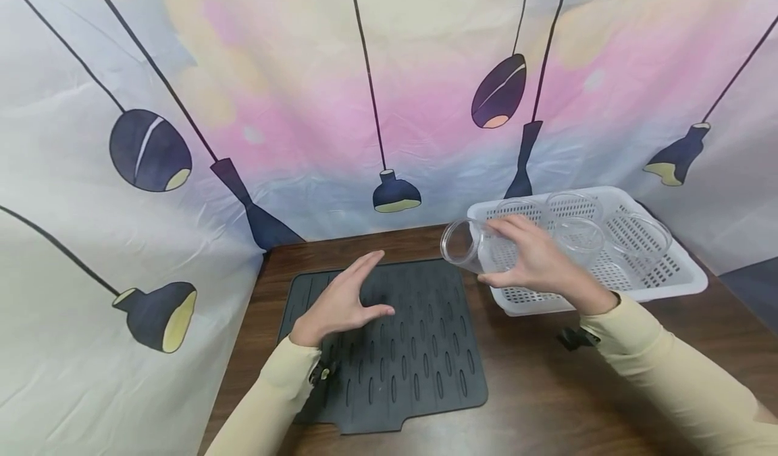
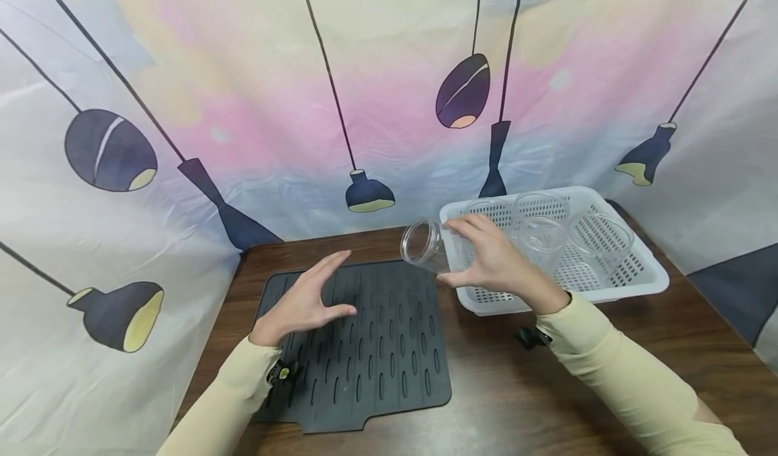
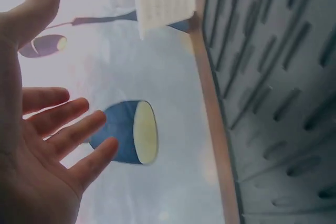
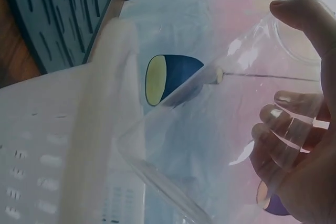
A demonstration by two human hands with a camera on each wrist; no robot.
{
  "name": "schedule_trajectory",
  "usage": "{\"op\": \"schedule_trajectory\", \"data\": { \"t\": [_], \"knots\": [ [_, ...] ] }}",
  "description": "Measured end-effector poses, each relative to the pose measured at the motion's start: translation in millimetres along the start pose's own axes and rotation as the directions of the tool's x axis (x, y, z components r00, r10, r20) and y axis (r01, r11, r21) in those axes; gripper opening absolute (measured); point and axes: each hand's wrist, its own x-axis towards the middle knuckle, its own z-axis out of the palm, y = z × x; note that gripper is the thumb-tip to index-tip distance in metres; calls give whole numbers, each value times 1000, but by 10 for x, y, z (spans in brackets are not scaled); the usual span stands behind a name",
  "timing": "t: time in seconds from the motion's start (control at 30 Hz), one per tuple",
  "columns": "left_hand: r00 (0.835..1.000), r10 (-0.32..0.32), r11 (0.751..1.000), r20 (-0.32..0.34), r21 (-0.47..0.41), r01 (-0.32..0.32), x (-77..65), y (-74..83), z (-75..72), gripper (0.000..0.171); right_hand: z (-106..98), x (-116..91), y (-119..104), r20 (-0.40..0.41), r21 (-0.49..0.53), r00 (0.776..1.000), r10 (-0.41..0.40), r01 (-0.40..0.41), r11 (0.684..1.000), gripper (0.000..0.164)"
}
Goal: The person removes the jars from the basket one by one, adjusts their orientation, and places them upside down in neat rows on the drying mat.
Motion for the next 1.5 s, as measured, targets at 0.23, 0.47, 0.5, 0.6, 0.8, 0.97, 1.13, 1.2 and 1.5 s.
{"op": "schedule_trajectory", "data": {
  "t": [0.23, 0.47, 0.5, 0.6, 0.8, 0.97, 1.13, 1.2, 1.5],
  "knots": [
    [996, 48, 995, -74, -86, -54, 130, 129, -21, 92, 33, 76, -48, -10, -21, 998, -55, 55, 998, 86],
    [993, 97, 985, -73, -139, -107, 274, 243, -22, 93, 55, 122, -80, -4, -69, 996, -88, 88, 994, 85],
    [992, 105, 983, -73, -145, -115, 290, 259, -16, 94, 63, 120, -82, 0, -75, 995, -95, 95, 993, 85],
    [989, 131, 978, -71, -152, -140, 327, 301, 6, 94, 98, 112, -79, 8, -98, 992, -124, 124, 987, 84],
    [980, 177, 970, -95, -154, -190, 405, 349, 5, 96, 143, 132, -75, 22, -135, 984, -180, 181, 974, 84],
    [972, 203, 963, -115, -156, -220, 442, 373, -3, 96, 161, 169, -109, 48, -168, 978, -204, 210, 963, 84],
    [970, 209, 958, -126, -171, -229, 456, 396, 18, 96, 187, 207, -156, 72, -195, 970, -232, 242, 951, 85],
    [969, 212, 957, -124, -176, -232, 462, 413, 19, 95, 196, 222, -174, 71, -204, 968, -239, 249, 947, 85],
    [964, 229, 952, -132, -175, -250, 469, 456, 5, 94, 244, 268, -236, 107, -235, 963, -248, 267, 935, 84]
  ]
}}
